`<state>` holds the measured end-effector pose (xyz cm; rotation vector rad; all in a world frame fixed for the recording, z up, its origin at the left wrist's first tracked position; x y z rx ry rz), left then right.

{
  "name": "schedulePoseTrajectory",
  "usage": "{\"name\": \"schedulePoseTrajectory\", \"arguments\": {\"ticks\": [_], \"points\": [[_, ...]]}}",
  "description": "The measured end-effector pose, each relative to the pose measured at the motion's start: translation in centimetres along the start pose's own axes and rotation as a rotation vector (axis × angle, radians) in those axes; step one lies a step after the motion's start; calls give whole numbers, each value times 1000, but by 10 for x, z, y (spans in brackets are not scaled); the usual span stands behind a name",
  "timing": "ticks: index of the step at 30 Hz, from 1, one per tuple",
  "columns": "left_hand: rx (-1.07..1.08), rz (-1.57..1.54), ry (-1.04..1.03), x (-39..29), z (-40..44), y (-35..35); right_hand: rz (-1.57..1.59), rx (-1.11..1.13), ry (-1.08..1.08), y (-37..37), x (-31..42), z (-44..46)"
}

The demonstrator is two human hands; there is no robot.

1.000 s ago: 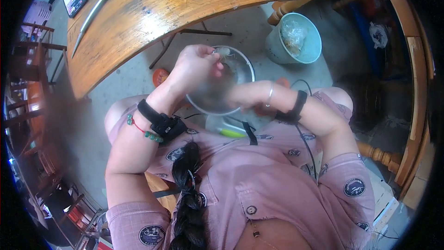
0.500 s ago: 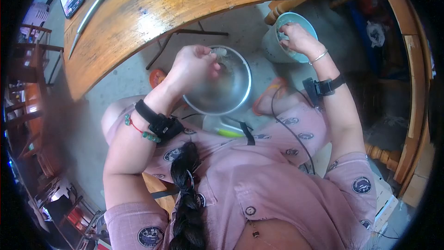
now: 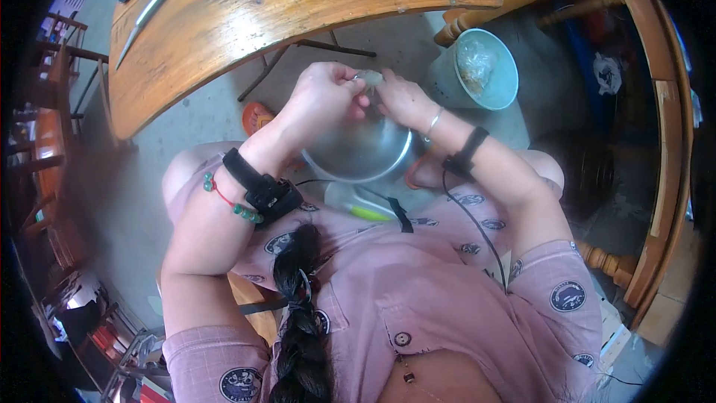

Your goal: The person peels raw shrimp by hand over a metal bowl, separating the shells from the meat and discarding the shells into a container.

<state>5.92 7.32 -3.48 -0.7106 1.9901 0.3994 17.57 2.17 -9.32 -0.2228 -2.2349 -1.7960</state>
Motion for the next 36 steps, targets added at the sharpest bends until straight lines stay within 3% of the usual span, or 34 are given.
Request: {"name": "schedulePoseTrajectory", "arguments": {"ticks": [3, 10, 12, 13, 15, 19, 21, 27, 36], "points": [[-14, 7, -19, -3, -1, 2, 178, -56, -52, -8, -13, 7], [20, 24, -36, -7, -3, -3, 270, -10, -164, -10, -27, 7], [13, 20, -37, -8, -4, -3, 76, -375, 246, 36, 8, -7], [5, 6, -42, -8, -4, -2, 75, -375, 247, 38, 7, -4], [1, -6, -46, -6, -3, -2, 81, -101, 356, 18, 15, 7], [12, 15, -34, -2, 1, -2, 53, -2, 452, 2, 19, -1], [12, 16, -23, -1, 1, -1, -324, 29, 708, -10, 32, -18], [12, 5, -15, -1, 2, -1, -560, 180, 740, -21, 32, -37], [1, -7, -15, -1, 1, -1, -467, 329, 925, 1, 36, -48]]}}
Point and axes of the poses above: each hand's wrist, its own z-axis towards the middle knuckle, its own y-axis out of the back of the hand, x = y × z, the point moved 9 cm from there along z, towards the middle knuckle, and after that the axes turned 3 degrees about z, right-handed, at the moved point
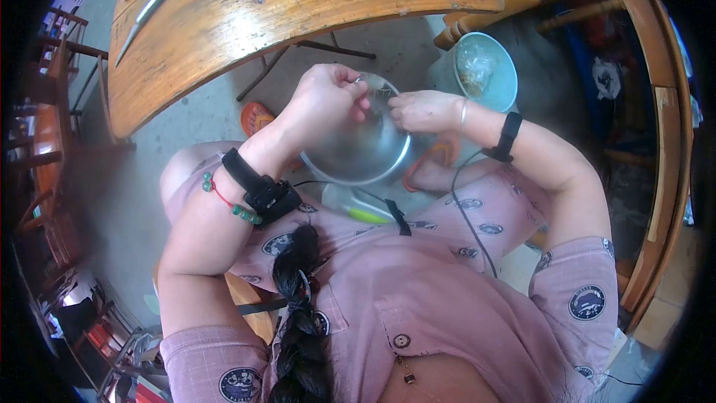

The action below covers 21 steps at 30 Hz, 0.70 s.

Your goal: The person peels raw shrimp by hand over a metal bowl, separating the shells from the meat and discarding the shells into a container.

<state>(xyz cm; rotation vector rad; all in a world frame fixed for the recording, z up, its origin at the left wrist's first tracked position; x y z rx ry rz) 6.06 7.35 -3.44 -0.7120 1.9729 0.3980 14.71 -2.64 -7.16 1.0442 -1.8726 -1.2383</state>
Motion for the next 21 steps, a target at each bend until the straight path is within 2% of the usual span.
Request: {"name": "schedulePoseTrajectory", "arguments": {"ticks": [4, 6, 7, 10, 14, 15, 16, 18, 20, 21], "points": [[16, -2, -9, 3, 3, -1, 28, 14, 50, 2, -1, -7], [22, -8, -10, 4, 3, -2, 245, -88, 13, 16, -6, -15], [10, -12, 5, 5, 3, -2, 247, -88, 11, 20, -6, -21], [-1, 2, 28, 8, 2, -1, 410, -250, -205, 46, -35, -50], [41, 31, 38, 7, 0, -7, 292, -381, -682, 26, -101, -134], [49, 33, 33, 6, -1, -8, 307, -342, -812, 14, -116, -156], [55, 52, 60, 9, -1, -10, 302, -342, -827, 9, -119, -163], [82, 77, 72, 11, 2, -16, 415, -309, -1071, -7, -132, -196], [85, 44, 96, 19, 4, -17, 444, -252, -1152, -10, -138, -213], [90, 45, 79, 18, 4, -17, 483, -330, -1187, -3, -142, -220]]}}
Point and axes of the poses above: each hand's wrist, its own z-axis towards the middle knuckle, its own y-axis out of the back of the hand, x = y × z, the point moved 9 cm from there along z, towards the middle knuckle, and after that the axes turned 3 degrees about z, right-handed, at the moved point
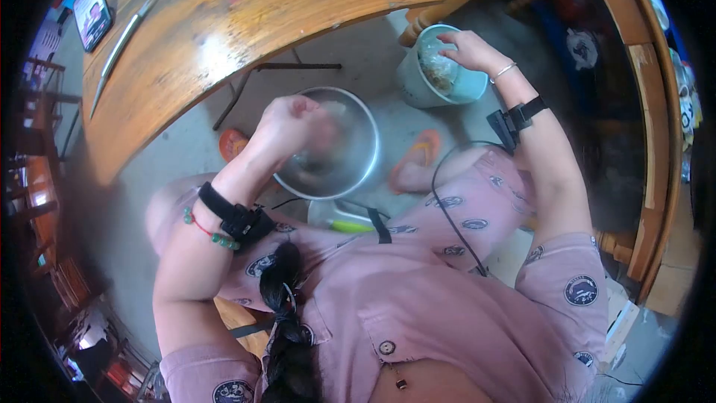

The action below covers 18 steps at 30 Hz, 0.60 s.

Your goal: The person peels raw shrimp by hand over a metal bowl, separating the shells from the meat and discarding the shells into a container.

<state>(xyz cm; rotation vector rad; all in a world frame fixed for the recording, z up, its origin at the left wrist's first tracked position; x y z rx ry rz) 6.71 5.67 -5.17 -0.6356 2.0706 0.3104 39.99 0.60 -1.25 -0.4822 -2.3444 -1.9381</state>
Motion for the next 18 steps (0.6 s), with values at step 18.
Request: {"name": "schedulePoseTrajectory", "arguments": {"ticks": [18], "points": [[66, 4, -3, -1, -5, -7, 341, -324, -197, 60, 20, -27]]}}
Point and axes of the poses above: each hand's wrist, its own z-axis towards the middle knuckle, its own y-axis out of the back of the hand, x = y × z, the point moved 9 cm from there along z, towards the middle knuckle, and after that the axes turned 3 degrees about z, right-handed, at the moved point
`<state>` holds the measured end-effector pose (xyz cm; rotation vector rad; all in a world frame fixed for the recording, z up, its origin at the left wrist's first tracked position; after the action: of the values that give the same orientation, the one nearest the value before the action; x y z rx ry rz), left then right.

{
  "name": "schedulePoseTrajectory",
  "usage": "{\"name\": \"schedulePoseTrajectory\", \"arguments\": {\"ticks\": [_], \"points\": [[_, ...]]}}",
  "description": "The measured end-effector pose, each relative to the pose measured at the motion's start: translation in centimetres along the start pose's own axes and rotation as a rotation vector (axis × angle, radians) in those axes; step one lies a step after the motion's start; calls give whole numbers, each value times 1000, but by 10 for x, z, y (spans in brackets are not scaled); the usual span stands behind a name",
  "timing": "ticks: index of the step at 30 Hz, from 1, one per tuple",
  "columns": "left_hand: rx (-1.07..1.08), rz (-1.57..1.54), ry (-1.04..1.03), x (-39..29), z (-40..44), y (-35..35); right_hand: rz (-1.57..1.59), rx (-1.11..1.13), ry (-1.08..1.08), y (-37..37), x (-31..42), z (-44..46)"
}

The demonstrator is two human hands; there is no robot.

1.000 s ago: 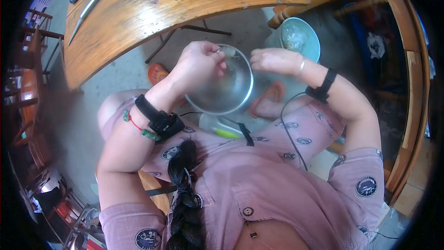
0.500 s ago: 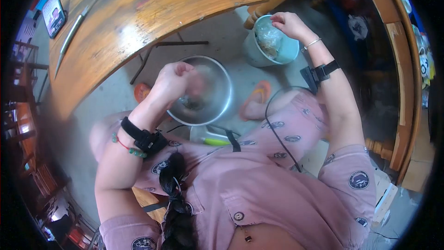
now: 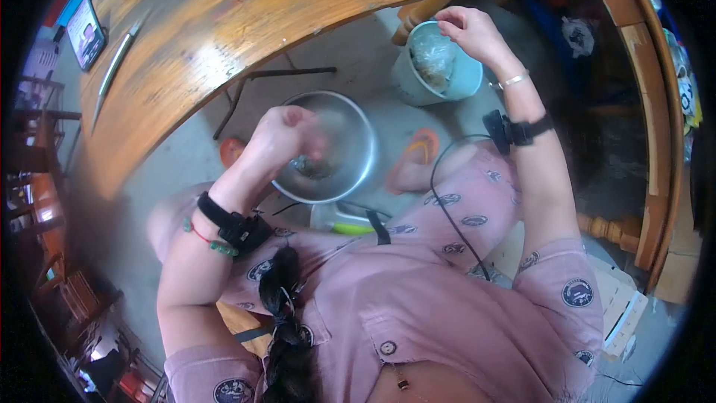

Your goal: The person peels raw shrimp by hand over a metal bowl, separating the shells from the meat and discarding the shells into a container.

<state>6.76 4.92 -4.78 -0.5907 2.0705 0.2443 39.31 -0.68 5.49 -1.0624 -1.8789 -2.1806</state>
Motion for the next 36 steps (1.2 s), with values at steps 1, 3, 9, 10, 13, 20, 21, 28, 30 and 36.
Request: {"name": "schedulePoseTrajectory", "arguments": {"ticks": [1, 3, 9, 10, 13, 20, 21, 28, 30, 36], "points": [[30, 39, -6, -2, -1, -3, 63, 10, 71, -4, 28, -10], [20, 51, 14, 4, 1, -1, 188, 45, 198, -22, 81, -36], [1, 69, 62, 7, 1, 1, 287, 120, 543, -96, 157, -96], [-4, 68, 63, 7, 1, 2, 274, 118, 557, -106, 159, -101], [2, 82, 44, 6, -1, 1, 240, 130, 597, -118, 165, -111], [39, 48, 58, 17, 5, -5, 172, 109, 633, -140, 162, -117], [44, 67, 64, 20, 6, -5, 170, 90, 642, -141, 162, -117], [74, 131, 34, 26, 7, -10, 240, 76, 661, -151, 160, -119], [64, 63, 50, 25, 6, -9, 285, 52, 656, -150, 158, -118], [61, 37, 32, 25, 5, -10, 309, 47, 666, -150, 155, -116]]}}
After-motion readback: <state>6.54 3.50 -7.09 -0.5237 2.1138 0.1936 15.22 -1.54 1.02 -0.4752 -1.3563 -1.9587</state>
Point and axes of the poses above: each hand's wrist, its own z-axis towards the middle knuckle, its own y-axis out of the back of the hand, x = y × z, the point moved 9 cm from there along z, towards the middle knuckle, and after that the axes turned 3 degrees about z, right-handed, at the moved point
